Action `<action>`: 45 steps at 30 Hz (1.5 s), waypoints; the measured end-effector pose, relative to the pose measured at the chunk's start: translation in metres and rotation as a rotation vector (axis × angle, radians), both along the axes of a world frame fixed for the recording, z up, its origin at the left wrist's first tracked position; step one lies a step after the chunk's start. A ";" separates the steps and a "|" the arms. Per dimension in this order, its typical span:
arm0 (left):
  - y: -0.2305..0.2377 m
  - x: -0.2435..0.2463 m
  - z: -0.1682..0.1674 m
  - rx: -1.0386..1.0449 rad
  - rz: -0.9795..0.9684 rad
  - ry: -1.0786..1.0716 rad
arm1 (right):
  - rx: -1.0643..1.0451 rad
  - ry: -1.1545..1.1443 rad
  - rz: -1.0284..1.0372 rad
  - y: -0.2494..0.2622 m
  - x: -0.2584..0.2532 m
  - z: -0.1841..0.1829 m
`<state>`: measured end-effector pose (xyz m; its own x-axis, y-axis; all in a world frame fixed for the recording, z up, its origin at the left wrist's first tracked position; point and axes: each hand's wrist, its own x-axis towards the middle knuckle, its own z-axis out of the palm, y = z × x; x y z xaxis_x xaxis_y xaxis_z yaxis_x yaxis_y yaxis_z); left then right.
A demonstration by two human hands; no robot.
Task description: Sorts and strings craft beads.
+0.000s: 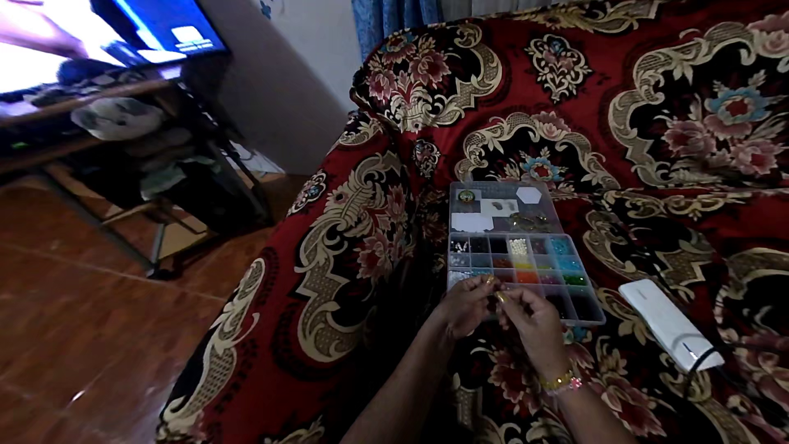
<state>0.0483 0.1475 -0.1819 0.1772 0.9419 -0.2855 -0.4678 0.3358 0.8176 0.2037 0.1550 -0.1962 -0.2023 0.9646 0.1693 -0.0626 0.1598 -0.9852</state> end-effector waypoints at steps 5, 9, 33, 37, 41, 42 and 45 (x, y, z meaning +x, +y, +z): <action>0.001 -0.001 -0.003 -0.005 -0.012 -0.031 | 0.004 0.003 -0.008 0.001 -0.001 -0.001; 0.001 -0.001 -0.006 -0.019 -0.027 -0.083 | 0.008 -0.005 -0.016 0.000 0.000 -0.001; 0.000 -0.003 -0.004 -0.045 -0.047 -0.092 | 0.066 -0.010 -0.012 0.001 0.000 -0.004; 0.000 -0.002 -0.003 -0.036 -0.037 -0.067 | 0.044 -0.027 -0.015 0.000 0.000 -0.002; 0.001 -0.003 -0.003 -0.013 -0.037 -0.035 | 0.031 -0.031 -0.015 0.000 0.000 -0.001; 0.001 -0.003 -0.003 -0.005 -0.039 -0.020 | 0.031 -0.029 -0.014 0.000 -0.001 -0.001; 0.001 -0.002 -0.001 0.012 -0.020 0.013 | 0.025 -0.027 -0.018 0.000 -0.001 -0.002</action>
<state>0.0463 0.1484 -0.1824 0.1922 0.9416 -0.2764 -0.4507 0.3349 0.8275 0.2030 0.1551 -0.1977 -0.1895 0.9637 0.1881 -0.0328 0.1853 -0.9821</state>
